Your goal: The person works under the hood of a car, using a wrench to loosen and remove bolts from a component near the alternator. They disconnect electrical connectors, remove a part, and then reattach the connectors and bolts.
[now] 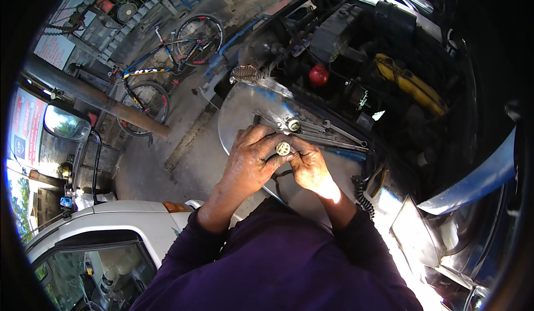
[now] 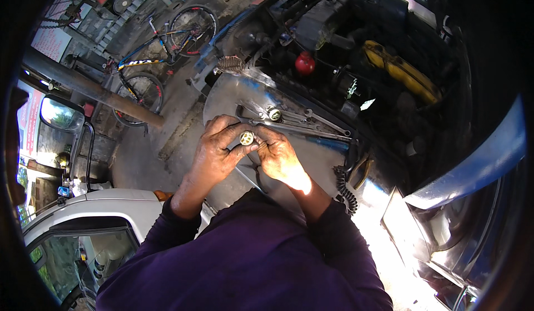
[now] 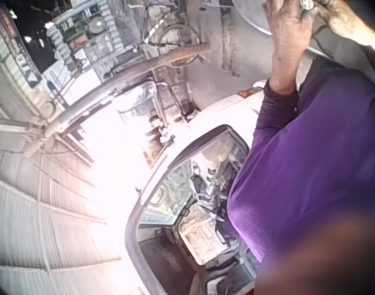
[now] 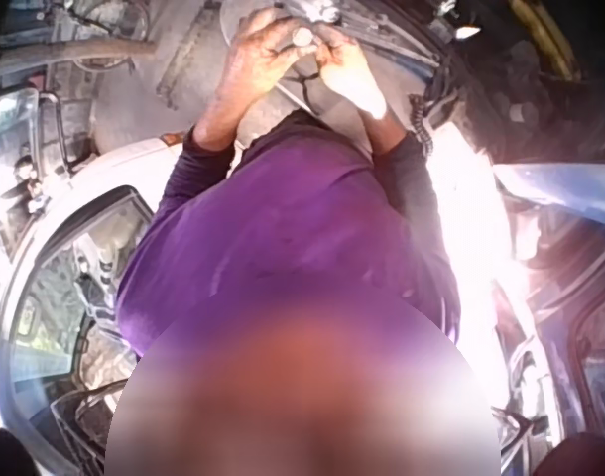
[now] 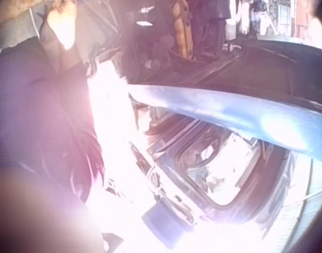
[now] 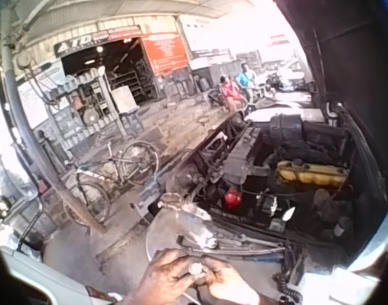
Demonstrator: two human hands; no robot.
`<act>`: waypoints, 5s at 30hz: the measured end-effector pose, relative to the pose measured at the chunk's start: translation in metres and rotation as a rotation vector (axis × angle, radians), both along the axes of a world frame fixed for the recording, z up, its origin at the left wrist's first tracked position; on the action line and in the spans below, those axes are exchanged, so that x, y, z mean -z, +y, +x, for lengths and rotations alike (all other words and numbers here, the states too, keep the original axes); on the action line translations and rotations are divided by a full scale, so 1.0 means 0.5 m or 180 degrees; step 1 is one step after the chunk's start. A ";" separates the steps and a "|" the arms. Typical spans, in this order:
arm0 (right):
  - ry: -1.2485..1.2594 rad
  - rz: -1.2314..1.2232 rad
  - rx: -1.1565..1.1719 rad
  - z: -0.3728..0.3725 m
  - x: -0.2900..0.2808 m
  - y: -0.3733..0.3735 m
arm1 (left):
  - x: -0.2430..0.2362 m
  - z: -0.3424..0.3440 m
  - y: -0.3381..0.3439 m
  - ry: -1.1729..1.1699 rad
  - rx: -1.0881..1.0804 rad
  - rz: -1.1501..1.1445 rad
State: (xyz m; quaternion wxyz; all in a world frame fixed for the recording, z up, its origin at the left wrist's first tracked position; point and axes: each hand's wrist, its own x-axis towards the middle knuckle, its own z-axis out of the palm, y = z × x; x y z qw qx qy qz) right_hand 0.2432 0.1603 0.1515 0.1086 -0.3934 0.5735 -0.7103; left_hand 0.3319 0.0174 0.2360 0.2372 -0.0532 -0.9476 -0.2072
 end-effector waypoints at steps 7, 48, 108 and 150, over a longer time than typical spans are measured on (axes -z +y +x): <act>0.0033 0.0027 -0.0056 -0.001 0.006 -0.007 | -0.014 0.003 -0.009 -0.0106 0.0124 -0.0181; 0.0543 0.1031 0.0946 -0.034 -0.035 0.039 | 0.102 -0.077 -0.068 -0.1087 0.0928 0.3687; -0.3032 0.3337 0.1693 -0.835 0.669 0.204 | 0.700 -1.015 0.064 -0.3567 0.0575 -0.0218; -0.2685 0.3126 0.0552 -0.856 0.708 0.236 | 0.715 -1.039 0.017 -0.3311 0.0063 -0.0856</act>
